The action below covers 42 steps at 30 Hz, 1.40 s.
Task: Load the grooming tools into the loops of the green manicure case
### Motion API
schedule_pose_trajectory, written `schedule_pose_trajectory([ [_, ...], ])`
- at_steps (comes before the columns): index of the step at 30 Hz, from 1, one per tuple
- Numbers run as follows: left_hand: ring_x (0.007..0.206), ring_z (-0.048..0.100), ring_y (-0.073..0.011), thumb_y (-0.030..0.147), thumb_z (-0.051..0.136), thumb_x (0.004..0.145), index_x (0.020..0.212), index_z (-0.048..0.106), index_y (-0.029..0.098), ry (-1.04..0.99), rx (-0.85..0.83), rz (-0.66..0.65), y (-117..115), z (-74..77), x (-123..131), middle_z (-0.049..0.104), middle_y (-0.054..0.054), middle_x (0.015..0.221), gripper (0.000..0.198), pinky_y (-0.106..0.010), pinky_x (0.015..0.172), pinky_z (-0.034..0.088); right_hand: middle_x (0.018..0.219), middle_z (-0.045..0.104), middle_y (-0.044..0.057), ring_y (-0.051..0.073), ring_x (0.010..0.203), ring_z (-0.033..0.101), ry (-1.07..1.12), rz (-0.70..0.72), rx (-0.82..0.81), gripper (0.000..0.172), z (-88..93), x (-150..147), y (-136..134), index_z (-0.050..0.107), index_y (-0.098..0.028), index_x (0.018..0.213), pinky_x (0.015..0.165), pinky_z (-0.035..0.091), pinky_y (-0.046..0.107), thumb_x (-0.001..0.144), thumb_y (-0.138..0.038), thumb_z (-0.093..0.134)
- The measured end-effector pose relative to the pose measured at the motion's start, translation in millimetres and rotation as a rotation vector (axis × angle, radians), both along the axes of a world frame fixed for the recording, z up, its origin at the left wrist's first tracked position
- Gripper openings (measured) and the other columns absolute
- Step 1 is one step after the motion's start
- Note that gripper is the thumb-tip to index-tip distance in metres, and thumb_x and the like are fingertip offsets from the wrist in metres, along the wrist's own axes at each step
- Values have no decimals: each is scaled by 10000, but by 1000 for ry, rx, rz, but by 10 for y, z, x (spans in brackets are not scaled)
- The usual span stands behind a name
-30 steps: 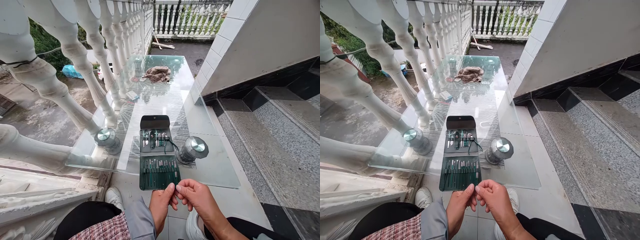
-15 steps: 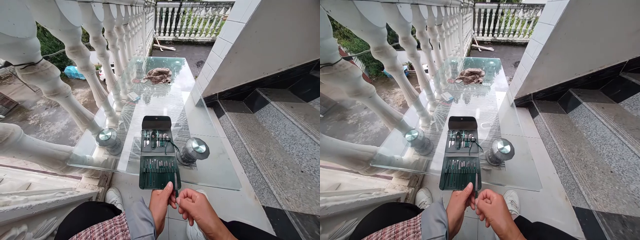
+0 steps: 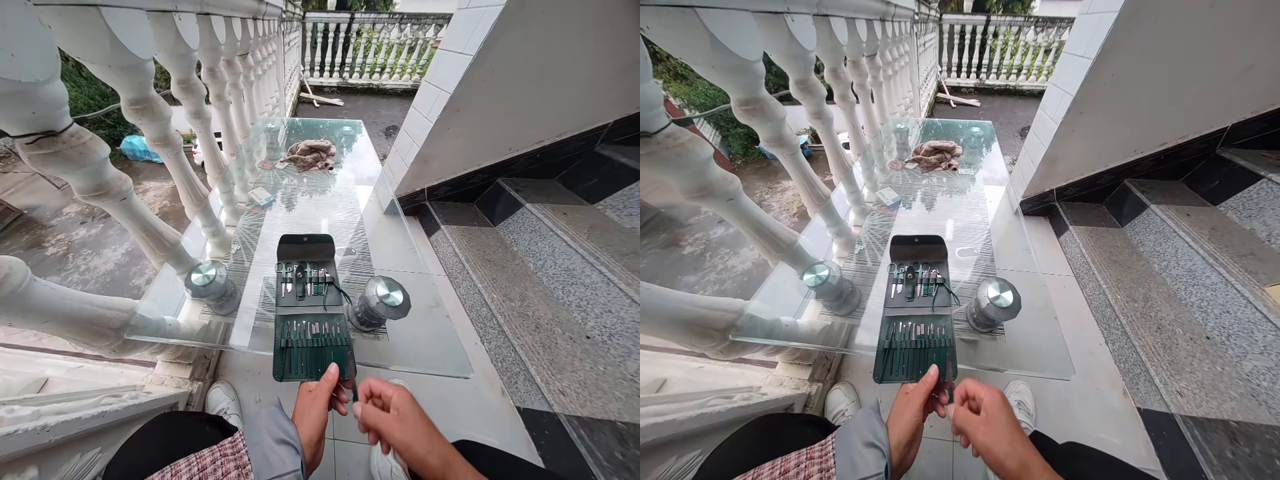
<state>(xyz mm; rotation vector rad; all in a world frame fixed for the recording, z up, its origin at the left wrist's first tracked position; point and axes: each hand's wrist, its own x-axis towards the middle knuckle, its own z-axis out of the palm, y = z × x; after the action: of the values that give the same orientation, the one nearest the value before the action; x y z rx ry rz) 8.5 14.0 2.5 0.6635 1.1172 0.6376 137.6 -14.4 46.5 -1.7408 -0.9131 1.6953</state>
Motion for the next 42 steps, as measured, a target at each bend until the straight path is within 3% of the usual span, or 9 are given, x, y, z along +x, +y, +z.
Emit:
schedule_pose_trajectory([
  [9,579,454,-123,693,580,699,585,609,107,-36,-31,-5,14,19,-17,630,-105,766,598,-276,624,357,560,584,1,83,457,472,-266,-354,82,224,113,844,356,578,-159,655,400,364,210,647,-376,632],
  [18,578,452,-133,701,587,669,613,630,105,-27,-37,17,9,29,-31,597,-83,701,600,-281,628,362,566,597,22,108,458,500,-513,-320,18,230,20,1058,417,575,-177,630,406,379,232,674,-403,593],
  [22,591,456,-140,670,591,676,546,588,127,-4,-43,18,6,19,-29,609,-95,715,559,-287,644,366,591,626,24,142,495,546,-682,-268,10,257,39,1109,420,598,-195,725,463,412,263,707,-446,546],
  [26,606,464,-148,645,600,667,519,565,139,20,-56,31,17,33,-15,611,-96,706,529,-290,648,369,595,618,-1,171,551,567,-977,-232,229,265,92,964,346,577,-221,853,524,409,285,744,-457,521],
  [28,610,469,-152,630,610,657,522,568,137,26,-62,39,26,44,-7,604,-91,690,513,-288,637,369,649,622,2,158,567,561,-932,-164,430,231,92,744,272,566,-225,853,554,423,280,777,-438,517],
  [31,604,467,-151,608,621,649,542,580,131,17,-53,49,42,57,-1,577,-70,641,490,-284,619,367,698,591,13,142,638,548,-774,118,738,147,22,344,167,551,-221,764,609,432,261,849,-319,482],
  [34,580,450,-141,585,623,655,547,568,139,6,-37,57,54,62,-1,534,-38,586,462,-279,606,364,771,582,37,167,745,537,-811,237,913,64,-101,73,122,542,-207,785,667,425,282,830,-188,499],
  [38,574,443,-138,570,622,663,549,557,147,-3,-27,52,51,54,1,525,-30,585,443,-278,601,363,775,573,39,182,761,531,-880,182,866,39,-207,4,118,528,-199,786,669,416,298,789,-165,548],
  [42,585,447,-142,577,626,657,548,561,142,-7,-5,52,30,38,12,522,-32,590,454,-281,604,359,681,574,7,169,655,527,-863,141,636,40,-183,14,113,557,-212,782,586,373,282,759,-230,584],
])
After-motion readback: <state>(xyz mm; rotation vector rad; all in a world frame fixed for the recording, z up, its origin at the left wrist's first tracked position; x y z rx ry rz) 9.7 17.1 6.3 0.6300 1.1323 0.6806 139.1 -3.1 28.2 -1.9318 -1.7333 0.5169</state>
